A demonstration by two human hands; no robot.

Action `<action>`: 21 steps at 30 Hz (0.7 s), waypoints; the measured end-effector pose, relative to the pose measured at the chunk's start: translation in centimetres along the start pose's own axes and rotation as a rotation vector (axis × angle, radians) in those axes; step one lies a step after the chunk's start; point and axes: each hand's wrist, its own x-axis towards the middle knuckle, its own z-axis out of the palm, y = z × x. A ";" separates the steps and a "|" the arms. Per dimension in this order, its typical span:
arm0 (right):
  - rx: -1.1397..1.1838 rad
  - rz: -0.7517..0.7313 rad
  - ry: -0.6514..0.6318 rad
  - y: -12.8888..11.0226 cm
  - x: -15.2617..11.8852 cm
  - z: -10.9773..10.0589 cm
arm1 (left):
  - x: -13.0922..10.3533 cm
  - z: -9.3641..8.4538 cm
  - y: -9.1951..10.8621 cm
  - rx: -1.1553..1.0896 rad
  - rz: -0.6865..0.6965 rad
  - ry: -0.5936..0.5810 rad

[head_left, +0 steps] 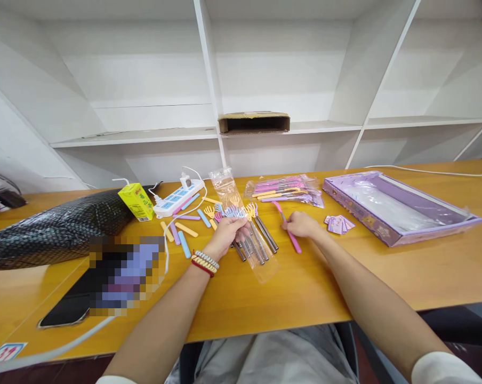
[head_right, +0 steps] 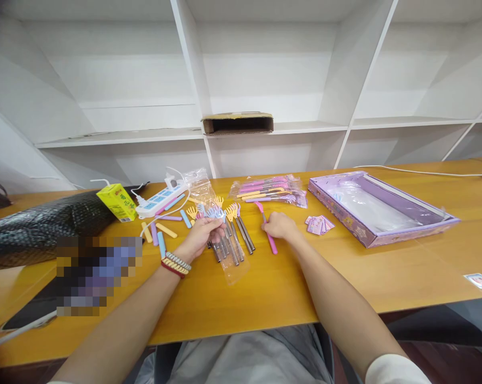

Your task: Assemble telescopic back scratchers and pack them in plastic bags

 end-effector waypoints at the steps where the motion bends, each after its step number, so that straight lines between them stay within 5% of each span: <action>1: 0.033 -0.008 0.023 0.1 0.1 -0.1 | 0.0 0.0 0.0 -0.001 -0.001 -0.004; 6: 0.300 -0.070 0.132 0.5 0.2 -0.6 | 0.0 -0.1 0.0 -0.001 -0.005 -0.023; 14: 0.949 -0.184 0.033 0.0 -0.3 -0.4 | 0.1 -0.1 0.2 -0.072 0.015 0.093; 21: 0.945 -0.381 -0.185 -0.9 -2.0 -1.0 | 0.0 0.0 0.5 -0.140 -0.001 0.168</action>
